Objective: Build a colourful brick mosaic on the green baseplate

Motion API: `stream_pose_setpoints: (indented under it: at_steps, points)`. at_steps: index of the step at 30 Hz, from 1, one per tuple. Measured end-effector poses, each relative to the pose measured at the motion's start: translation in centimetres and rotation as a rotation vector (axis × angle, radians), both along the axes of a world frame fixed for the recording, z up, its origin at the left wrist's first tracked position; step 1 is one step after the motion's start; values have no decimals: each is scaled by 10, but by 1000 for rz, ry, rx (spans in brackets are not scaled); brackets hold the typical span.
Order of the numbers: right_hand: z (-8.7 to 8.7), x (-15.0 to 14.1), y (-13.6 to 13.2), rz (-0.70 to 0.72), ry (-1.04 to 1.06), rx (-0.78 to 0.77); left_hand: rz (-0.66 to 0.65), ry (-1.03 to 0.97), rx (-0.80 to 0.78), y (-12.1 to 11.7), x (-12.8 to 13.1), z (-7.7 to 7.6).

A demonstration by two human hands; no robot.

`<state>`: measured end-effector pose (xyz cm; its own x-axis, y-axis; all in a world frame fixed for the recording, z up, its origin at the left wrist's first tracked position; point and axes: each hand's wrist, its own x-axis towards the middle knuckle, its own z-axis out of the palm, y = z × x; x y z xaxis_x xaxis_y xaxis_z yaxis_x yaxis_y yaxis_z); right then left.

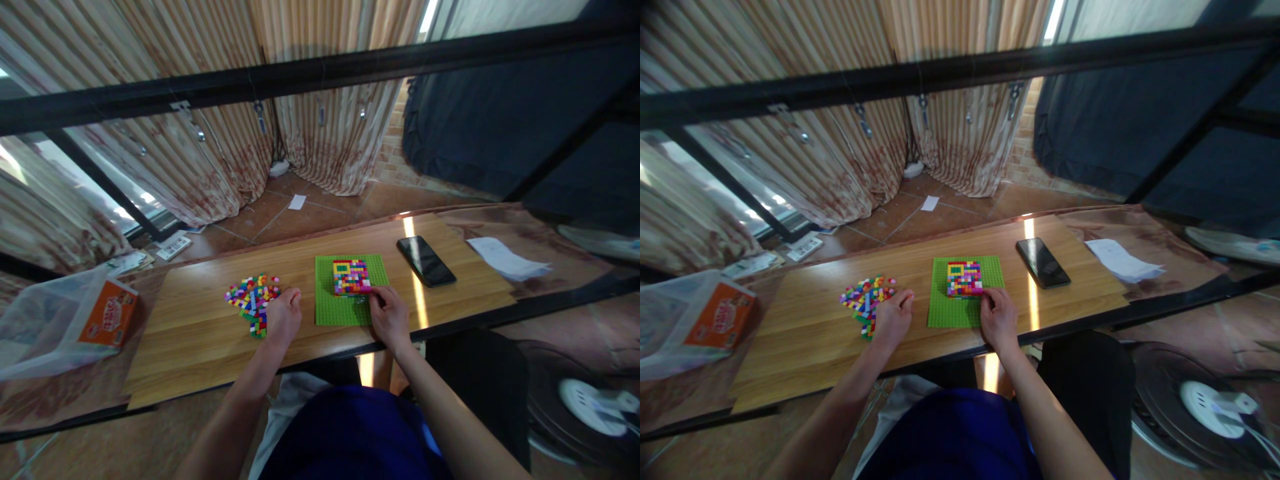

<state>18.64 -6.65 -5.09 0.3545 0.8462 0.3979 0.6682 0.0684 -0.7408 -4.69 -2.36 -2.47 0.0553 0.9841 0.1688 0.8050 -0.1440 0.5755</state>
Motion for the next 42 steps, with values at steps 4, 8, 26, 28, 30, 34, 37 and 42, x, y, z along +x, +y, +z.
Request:
stream_pose_setpoints:
  at_steps: [4, 8, 26, 28, 30, 34, 37, 42]
  points:
    - [1, -1, 0, 3, 16, 0, -2, -7, -5, 1, 1, -3]
    - [1, -1, 0, 2, 14, 3, 17, -15, 16, 1, 1, -5]
    - [4, 4, -1, -42, 148, 32, -96, -700, -173, -13, -1, 4]
    - [12, 1, -4, -80, 196, 63, -86, -772, -229, -18, 0, 9]
    - [24, -8, -10, -47, 211, 99, -95, -820, -280, -24, 2, 13]
    - [44, -44, -27, 254, 271, 61, -113, -866, -345, -38, 9, 15]
    - [44, -67, -38, 344, 366, -53, -131, -862, -362, -48, 13, 14]
    - [33, -77, -47, 346, 505, -142, -165, -870, -342, -60, 16, 13]
